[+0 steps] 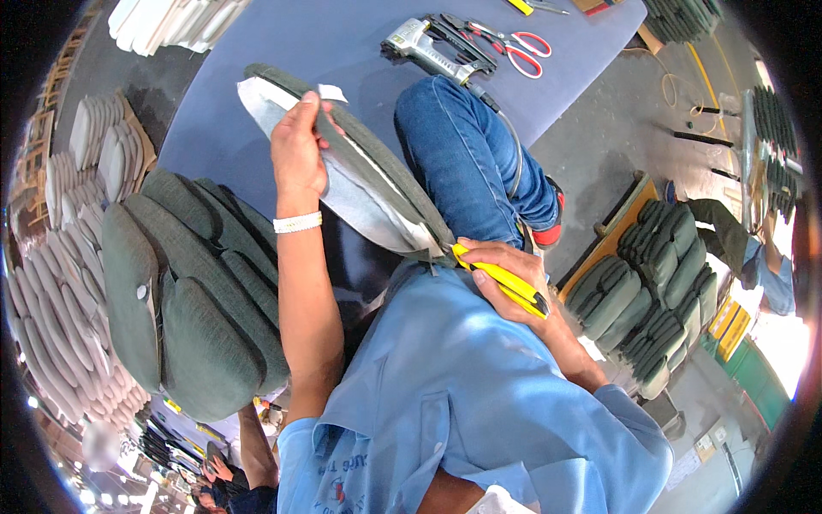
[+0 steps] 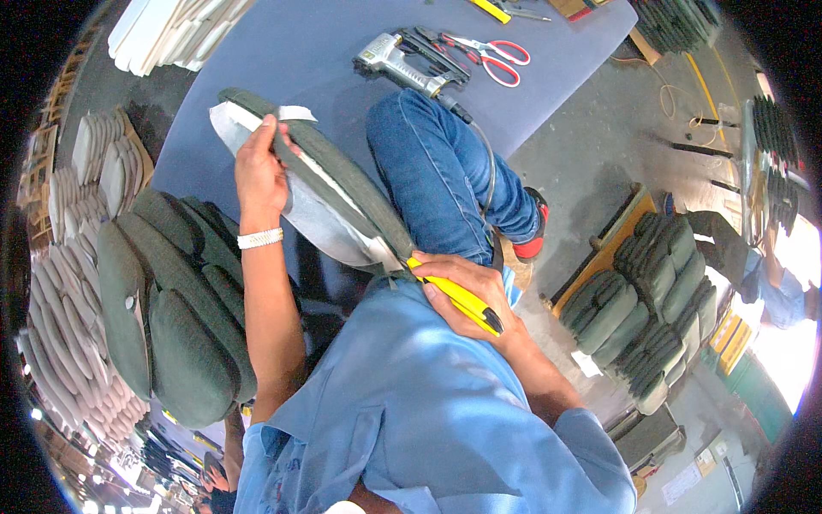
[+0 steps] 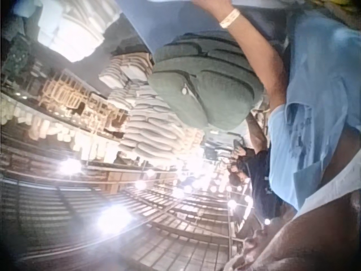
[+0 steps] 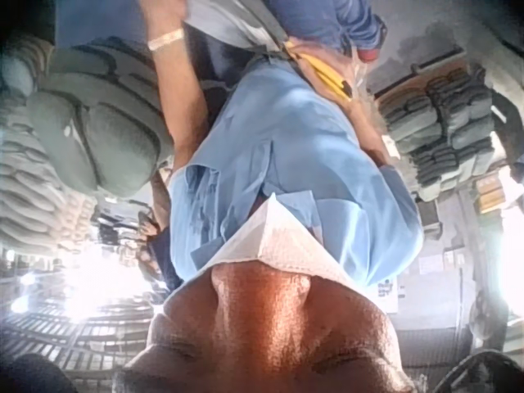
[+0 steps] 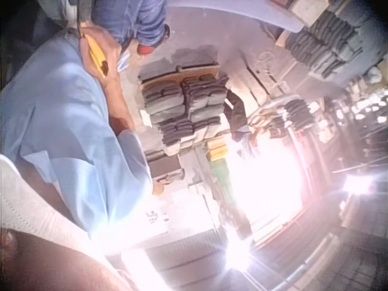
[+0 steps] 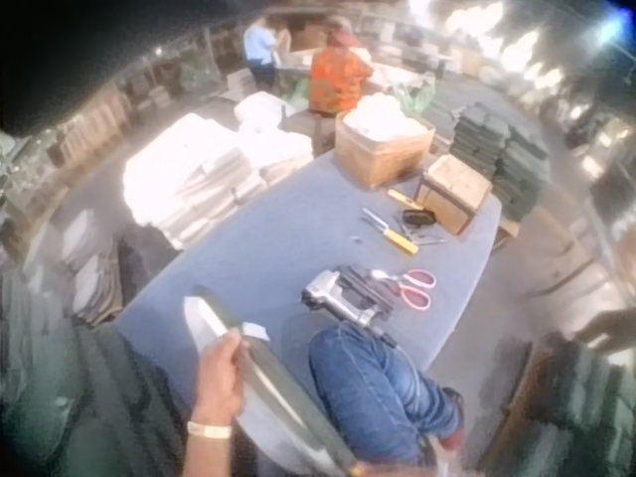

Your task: The person assembles a cushion by placing a foam insert into a fabric cover, folding the edges, and securing them with a staple gun. They trim excess fabric with scissors and add a small fabric tab to the finished cushion.

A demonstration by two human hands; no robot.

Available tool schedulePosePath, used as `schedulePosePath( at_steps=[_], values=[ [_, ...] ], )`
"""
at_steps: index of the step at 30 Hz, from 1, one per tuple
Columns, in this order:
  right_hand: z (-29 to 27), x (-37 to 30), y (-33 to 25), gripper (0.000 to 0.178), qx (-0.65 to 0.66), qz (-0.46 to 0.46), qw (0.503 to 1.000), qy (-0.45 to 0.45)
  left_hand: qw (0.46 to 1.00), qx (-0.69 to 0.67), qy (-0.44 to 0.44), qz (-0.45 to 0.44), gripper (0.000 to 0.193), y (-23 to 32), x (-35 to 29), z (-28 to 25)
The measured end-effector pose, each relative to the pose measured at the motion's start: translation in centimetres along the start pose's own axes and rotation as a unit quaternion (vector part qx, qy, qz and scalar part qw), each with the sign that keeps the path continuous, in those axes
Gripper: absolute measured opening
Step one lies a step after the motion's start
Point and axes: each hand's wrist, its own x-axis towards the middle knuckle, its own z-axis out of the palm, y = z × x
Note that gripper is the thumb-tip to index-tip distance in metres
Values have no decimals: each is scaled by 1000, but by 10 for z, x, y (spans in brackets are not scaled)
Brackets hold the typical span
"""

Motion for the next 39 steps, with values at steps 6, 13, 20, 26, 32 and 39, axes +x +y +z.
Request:
schedulePosePath(
  at_steps=[6,13,20,26,32,39],
  values=[
    [-8,8,-3,22,2,-24,999,-22,997,73,3,0,36,1,-2,7],
    [-66,94,19,16,83,-9,970,229,994,104,-2,15,36,-4,-6,6],
    [-129,223,174,73,-360,157,907,153,980,180,-54,57,34,-12,-6,2],
    [-80,241,114,59,-153,-9,968,197,961,236,-19,142,28,-23,-36,9],
    [-10,213,40,38,136,-84,987,-13,899,333,-105,266,21,-2,-70,53],
    [-7,190,6,38,131,-88,981,-115,910,265,-104,303,27,22,-95,54]
  ],
)
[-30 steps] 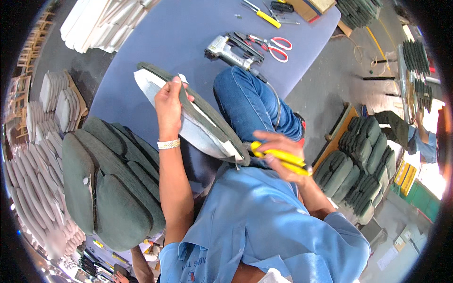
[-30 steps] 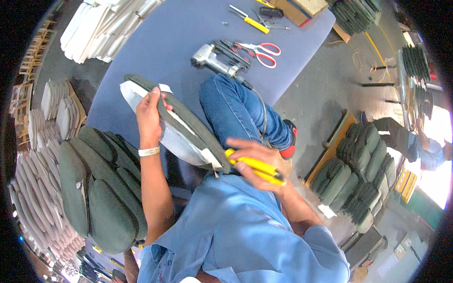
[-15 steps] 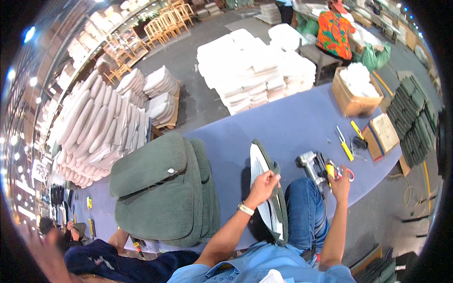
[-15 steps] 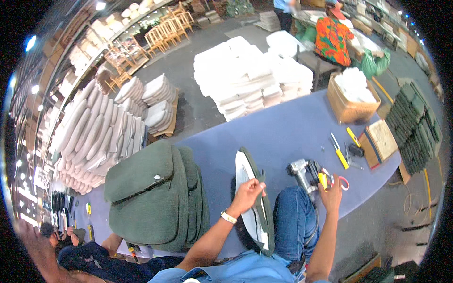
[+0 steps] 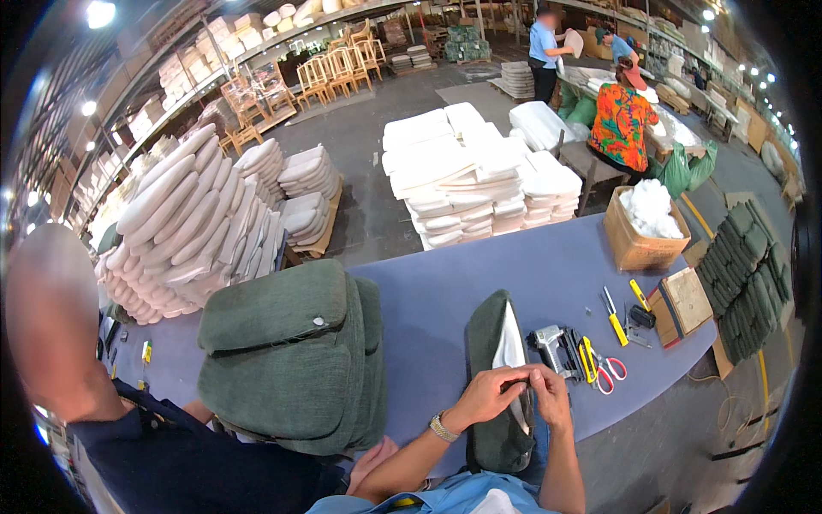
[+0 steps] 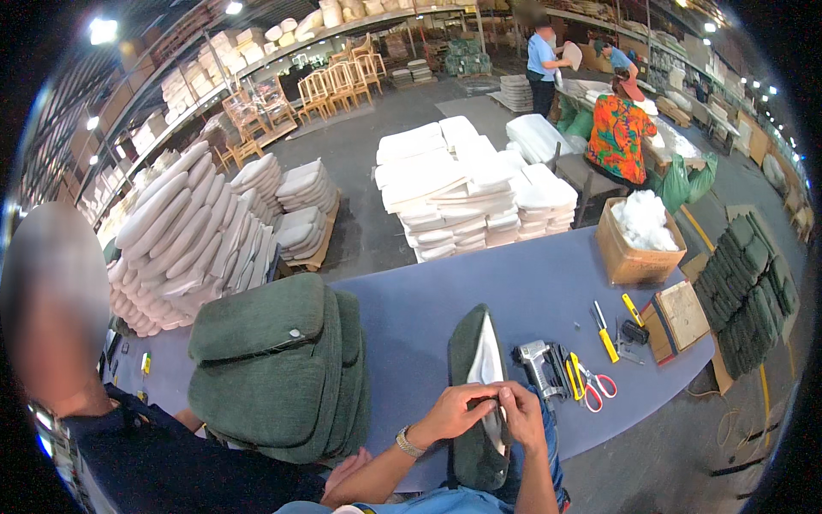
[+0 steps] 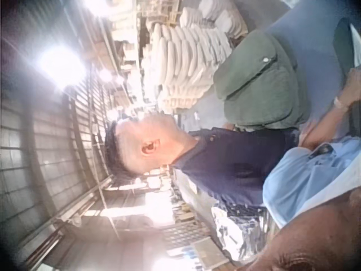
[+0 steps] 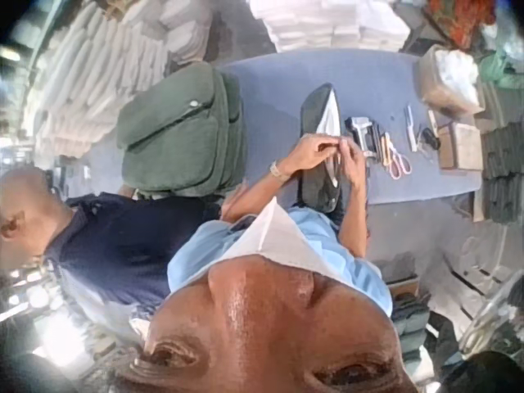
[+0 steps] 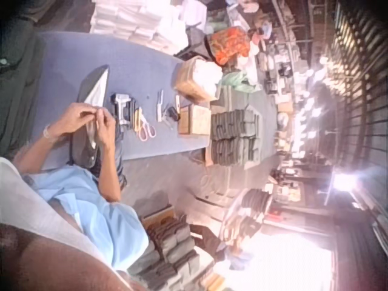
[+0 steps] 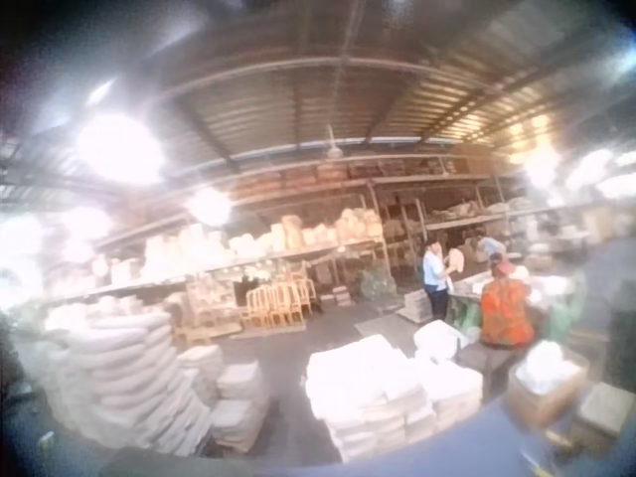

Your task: The person assembles a cushion by placing a foam insert into a fabric cover, folding the edges, and securing them with a staple gun. They trim excess fabric with scissors and add a small fabric tab to the finished cushion.

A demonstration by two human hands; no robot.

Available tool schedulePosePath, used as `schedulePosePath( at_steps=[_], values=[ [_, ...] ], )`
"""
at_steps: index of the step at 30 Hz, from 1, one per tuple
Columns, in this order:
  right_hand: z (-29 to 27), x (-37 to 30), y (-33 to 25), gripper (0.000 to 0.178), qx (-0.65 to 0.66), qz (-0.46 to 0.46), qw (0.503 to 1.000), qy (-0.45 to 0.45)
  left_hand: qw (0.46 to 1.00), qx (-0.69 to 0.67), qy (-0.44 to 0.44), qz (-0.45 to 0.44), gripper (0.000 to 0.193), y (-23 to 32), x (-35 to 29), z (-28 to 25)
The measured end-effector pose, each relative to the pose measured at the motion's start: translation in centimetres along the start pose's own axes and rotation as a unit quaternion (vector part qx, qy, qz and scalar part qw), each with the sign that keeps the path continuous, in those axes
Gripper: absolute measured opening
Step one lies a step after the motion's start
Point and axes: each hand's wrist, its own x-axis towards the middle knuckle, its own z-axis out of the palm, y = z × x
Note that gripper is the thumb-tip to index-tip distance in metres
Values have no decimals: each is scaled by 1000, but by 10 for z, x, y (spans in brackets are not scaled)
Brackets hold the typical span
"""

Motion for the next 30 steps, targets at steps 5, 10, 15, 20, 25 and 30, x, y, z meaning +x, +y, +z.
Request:
schedulePosePath(
  at_steps=[5,10,15,20,25,30],
  values=[
    [-11,-19,0,19,-9,54,998,42,997,-56,-43,12,37,6,2,-6],
    [-28,-21,-8,22,-19,5,993,113,988,-123,-71,-56,39,4,2,-3],
    [-33,-20,-17,22,-17,-52,986,159,992,-71,-90,-56,33,-11,-9,-2],
    [-14,-19,-43,26,3,-94,985,142,994,41,-76,-64,28,-14,-12,-4],
    [-7,-25,-64,23,69,-163,982,67,995,78,15,-61,26,-21,-8,-7],
    [-7,-28,-58,32,119,-139,980,-77,993,-19,106,-45,32,16,-5,-36]
  ],
)
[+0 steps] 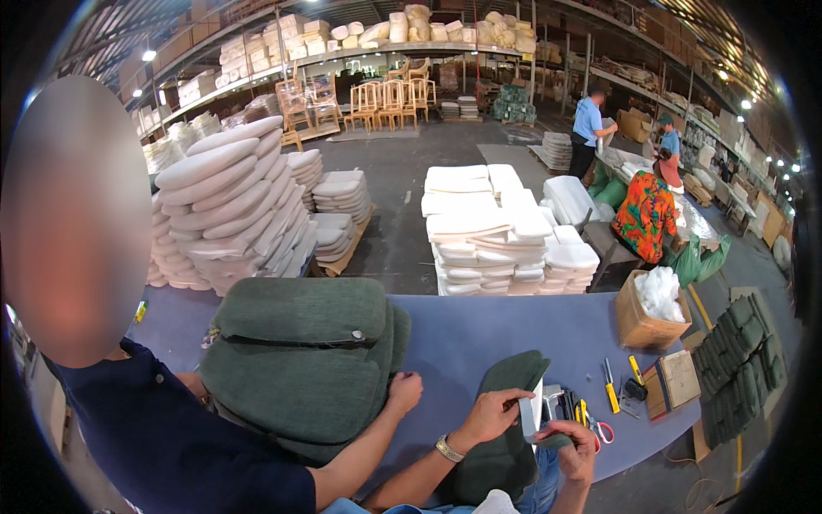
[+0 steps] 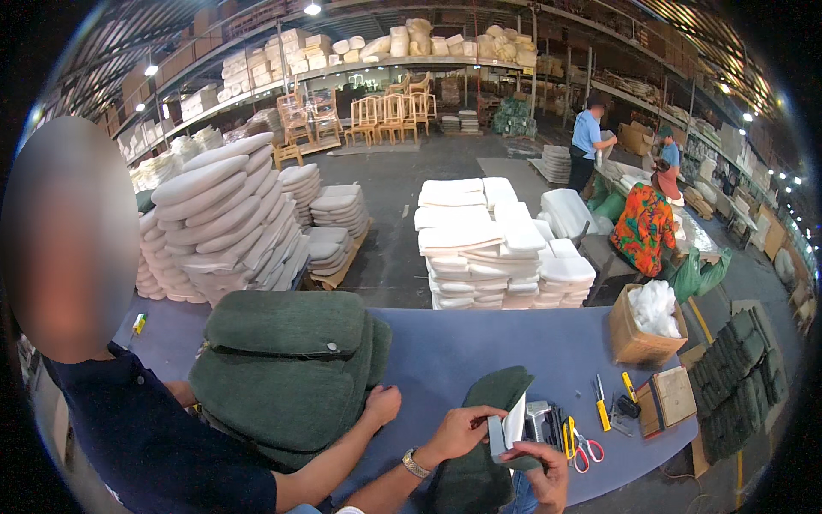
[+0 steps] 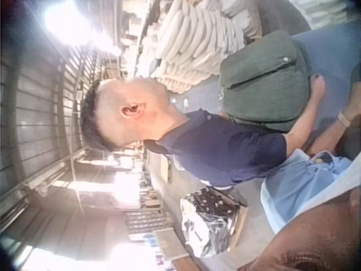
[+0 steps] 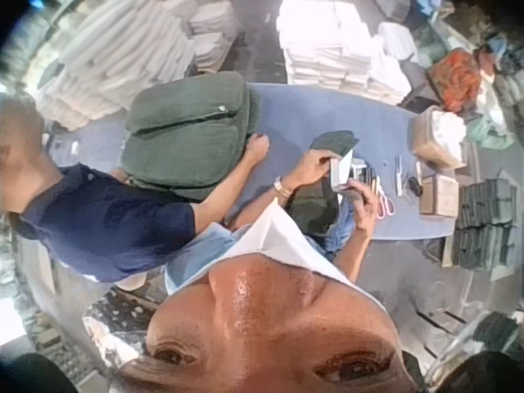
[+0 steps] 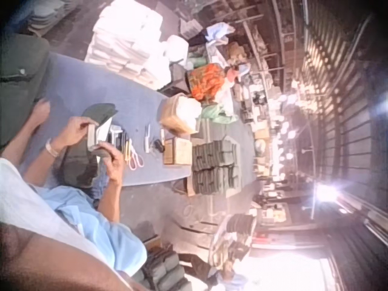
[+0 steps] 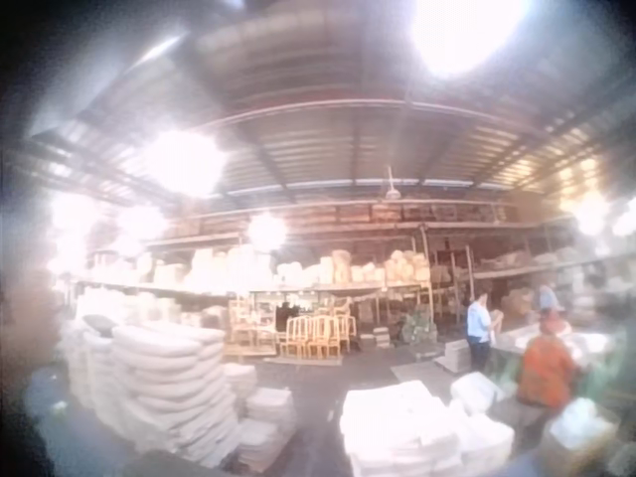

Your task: The person assembles a cushion by placing a foam insert into a fabric cover, folding the edges, and securing them with a staple gun. They trim excess fabric with scissors and add a small fabric tab to the finished cushion.

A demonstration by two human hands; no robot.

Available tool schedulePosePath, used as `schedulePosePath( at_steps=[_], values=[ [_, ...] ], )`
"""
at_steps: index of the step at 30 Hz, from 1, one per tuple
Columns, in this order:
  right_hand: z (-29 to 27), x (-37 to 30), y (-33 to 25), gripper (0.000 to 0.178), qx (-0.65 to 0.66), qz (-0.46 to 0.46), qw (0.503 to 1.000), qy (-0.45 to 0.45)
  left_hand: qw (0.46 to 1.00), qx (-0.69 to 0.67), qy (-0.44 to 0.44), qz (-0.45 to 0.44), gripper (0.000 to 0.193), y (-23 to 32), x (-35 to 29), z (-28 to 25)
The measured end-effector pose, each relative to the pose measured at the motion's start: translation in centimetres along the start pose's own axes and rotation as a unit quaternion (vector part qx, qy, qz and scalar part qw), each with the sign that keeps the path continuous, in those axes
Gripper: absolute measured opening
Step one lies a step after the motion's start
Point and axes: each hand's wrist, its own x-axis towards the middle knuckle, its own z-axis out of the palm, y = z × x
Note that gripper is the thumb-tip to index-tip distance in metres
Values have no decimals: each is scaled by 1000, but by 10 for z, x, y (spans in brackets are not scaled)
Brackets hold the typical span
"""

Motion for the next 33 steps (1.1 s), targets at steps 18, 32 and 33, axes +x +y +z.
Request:
schedulePosePath(
  at_steps=[18,32,33],
  values=[
    [46,19,6,39,-42,128,990,28,980,76,5,182,44,33,-10,-2],
    [27,16,24,14,-157,133,977,61,984,-23,-18,178,38,29,-17,-4],
    [27,16,26,15,-179,130,973,61,984,-9,-3,180,37,21,-17,-2]
  ],
)
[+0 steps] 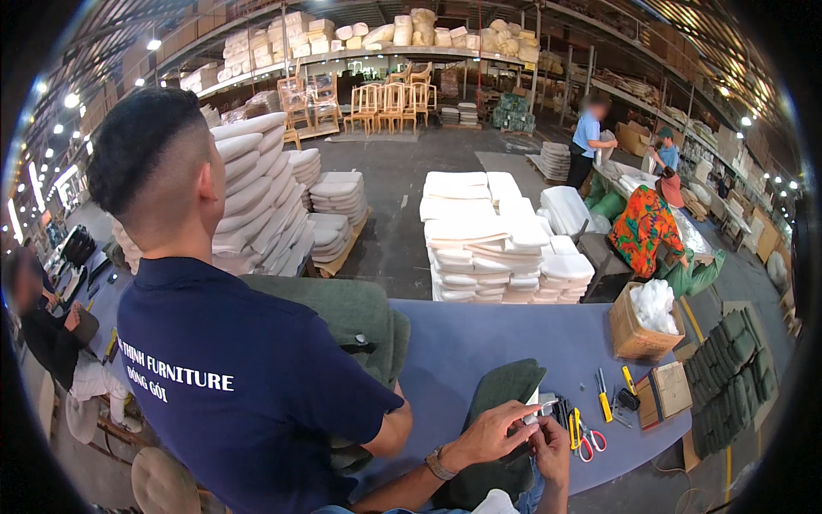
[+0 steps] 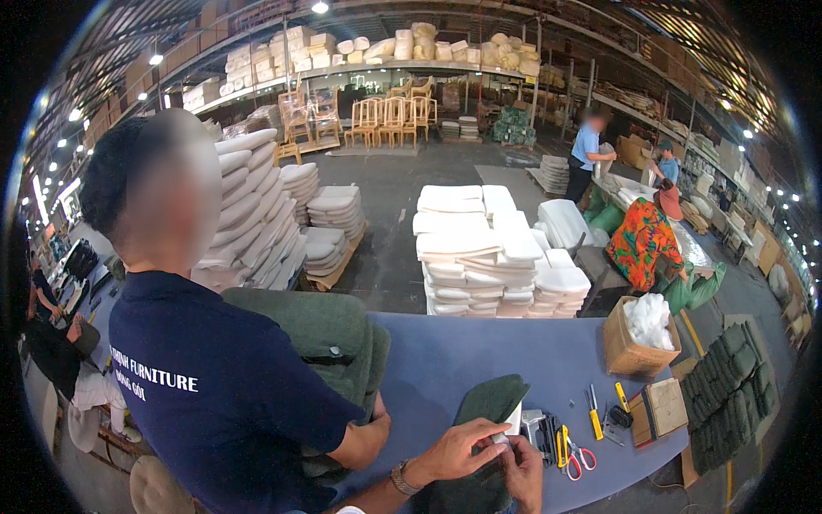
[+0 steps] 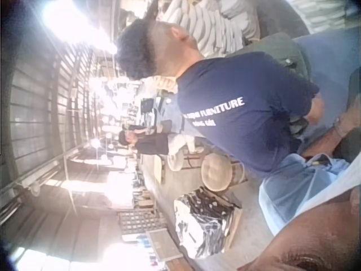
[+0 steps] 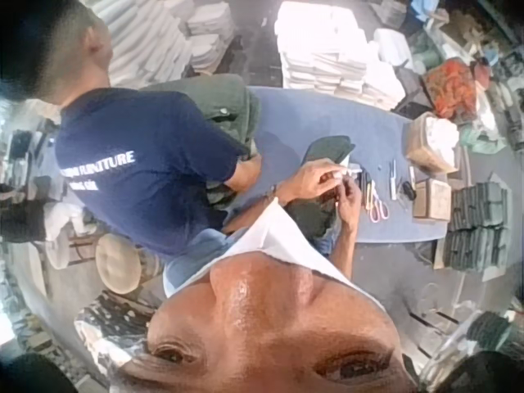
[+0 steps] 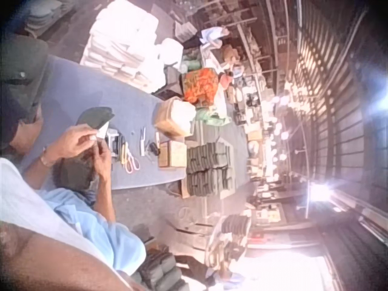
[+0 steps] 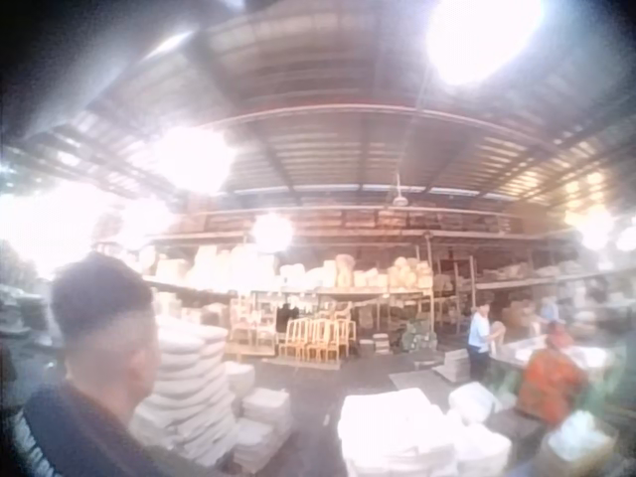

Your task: The person assembles a cushion by placing a foam insert into a fabric cover, folding the edges, and securing them with a staple gun. They trim excess fabric with scissors and add a small fabric tab to the finished cushion.

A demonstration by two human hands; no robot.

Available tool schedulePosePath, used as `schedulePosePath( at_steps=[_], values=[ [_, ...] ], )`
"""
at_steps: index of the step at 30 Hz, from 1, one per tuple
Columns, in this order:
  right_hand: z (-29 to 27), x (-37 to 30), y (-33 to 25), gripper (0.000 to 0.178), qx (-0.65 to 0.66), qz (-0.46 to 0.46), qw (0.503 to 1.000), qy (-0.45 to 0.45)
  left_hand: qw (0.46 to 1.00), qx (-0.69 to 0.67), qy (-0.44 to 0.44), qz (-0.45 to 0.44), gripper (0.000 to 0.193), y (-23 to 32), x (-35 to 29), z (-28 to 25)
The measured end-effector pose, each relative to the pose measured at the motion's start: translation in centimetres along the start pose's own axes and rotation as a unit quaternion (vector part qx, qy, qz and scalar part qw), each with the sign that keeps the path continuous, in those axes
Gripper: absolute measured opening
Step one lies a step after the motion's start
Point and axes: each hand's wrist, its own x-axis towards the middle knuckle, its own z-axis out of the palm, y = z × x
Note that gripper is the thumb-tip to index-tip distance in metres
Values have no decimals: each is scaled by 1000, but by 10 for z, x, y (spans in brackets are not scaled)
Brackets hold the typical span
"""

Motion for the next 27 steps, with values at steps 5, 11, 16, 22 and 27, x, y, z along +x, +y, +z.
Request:
schedulePosePath(
  at_steps=[5,11,16,22,27],
  values=[
    [-1,-1,-3,15,-101,-5,995,-9,997,71,24,-1,28,-9,-3,-1],
    [7,-1,-17,16,-75,8,996,37,997,67,46,6,24,1,-1,-2],
    [9,-4,-20,17,-73,33,996,29,996,23,80,-15,26,13,-5,3],
    [4,-4,-10,23,-52,-9,998,-16,993,-19,101,-51,22,6,-9,3],
    [8,0,-9,21,-76,3,996,-34,993,-9,107,-53,17,-2,-4,1]
  ],
)
